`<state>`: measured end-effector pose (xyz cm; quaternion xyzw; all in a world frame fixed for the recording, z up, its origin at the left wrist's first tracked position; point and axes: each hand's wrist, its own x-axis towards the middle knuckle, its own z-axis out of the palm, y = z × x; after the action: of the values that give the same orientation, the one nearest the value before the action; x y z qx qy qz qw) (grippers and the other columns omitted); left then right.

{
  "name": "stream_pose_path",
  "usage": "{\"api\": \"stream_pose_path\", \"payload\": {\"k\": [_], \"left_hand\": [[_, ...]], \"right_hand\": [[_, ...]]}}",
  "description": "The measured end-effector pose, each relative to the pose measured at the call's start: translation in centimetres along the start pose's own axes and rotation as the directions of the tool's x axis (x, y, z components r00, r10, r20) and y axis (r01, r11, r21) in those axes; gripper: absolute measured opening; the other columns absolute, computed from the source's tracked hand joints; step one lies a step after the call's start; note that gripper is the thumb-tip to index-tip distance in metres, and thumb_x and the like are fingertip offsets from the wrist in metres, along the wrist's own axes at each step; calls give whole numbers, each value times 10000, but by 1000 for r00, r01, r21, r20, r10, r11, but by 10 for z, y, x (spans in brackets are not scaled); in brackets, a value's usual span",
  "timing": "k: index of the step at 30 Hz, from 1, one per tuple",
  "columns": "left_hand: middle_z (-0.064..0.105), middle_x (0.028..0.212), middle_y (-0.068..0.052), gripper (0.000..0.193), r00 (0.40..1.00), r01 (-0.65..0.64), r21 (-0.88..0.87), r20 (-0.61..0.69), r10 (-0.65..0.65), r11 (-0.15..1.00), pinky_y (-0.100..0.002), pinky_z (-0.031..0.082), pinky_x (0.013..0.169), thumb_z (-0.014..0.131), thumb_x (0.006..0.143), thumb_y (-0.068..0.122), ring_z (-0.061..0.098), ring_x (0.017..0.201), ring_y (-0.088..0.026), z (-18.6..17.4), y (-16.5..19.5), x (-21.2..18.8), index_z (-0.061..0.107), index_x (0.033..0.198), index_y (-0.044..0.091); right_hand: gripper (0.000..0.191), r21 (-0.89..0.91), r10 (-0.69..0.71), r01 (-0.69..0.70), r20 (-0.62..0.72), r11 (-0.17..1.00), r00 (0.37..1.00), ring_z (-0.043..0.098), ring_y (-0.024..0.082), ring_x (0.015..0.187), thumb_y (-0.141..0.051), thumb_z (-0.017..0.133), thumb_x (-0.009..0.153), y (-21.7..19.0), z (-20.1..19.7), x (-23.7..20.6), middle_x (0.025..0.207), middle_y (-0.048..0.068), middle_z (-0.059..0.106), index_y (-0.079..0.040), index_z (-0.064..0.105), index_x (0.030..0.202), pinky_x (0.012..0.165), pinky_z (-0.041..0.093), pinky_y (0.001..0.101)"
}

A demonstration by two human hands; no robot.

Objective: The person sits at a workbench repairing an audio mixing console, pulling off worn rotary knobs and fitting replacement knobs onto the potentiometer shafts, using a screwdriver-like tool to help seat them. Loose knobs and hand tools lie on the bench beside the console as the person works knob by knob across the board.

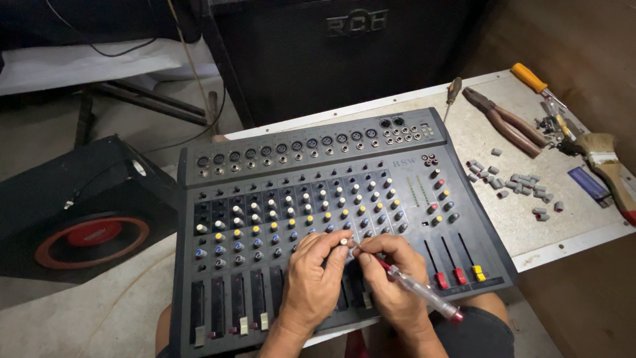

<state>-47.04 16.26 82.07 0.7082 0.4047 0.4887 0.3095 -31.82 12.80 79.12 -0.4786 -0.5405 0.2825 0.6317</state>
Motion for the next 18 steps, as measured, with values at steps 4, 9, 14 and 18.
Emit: {"api": "stream_pose_path", "payload": {"k": [4,9,14,18], "left_hand": [[758,906,-94,205,999,-25,6,22,25,1000,-377,540,829,631,938,69,696,866,-273,-1,-1,0,720,1111,3],[750,890,-96,237,999,-29,18,27,28,999,-378,531,842,608,946,63,688,859,-275,-2,-3,0,716,1144,-9],[739,885,-105,259,999,-11,21,41,10,1000,-377,524,841,594,948,59,679,866,-275,-3,-4,-1,708,1168,-16],[732,888,-109,263,999,-11,18,40,10,1000,-374,523,838,594,950,60,673,866,-271,-2,-4,-1,709,1175,-15]], "right_hand": [[139,-66,-63,62,-11,996,998,718,136,776,53,721,853,-5,5,2,900,101,762,-8,668,966,693,556,260],[162,-74,-77,78,9,994,997,723,148,755,63,725,834,-12,5,4,883,109,762,-9,669,967,685,561,260],[148,-50,-74,76,26,996,997,738,153,779,66,707,845,-15,6,5,900,115,770,-7,672,968,700,570,263],[136,-54,-59,60,19,997,998,738,149,773,61,710,852,-14,7,5,892,115,772,-7,674,965,695,571,260]]}}
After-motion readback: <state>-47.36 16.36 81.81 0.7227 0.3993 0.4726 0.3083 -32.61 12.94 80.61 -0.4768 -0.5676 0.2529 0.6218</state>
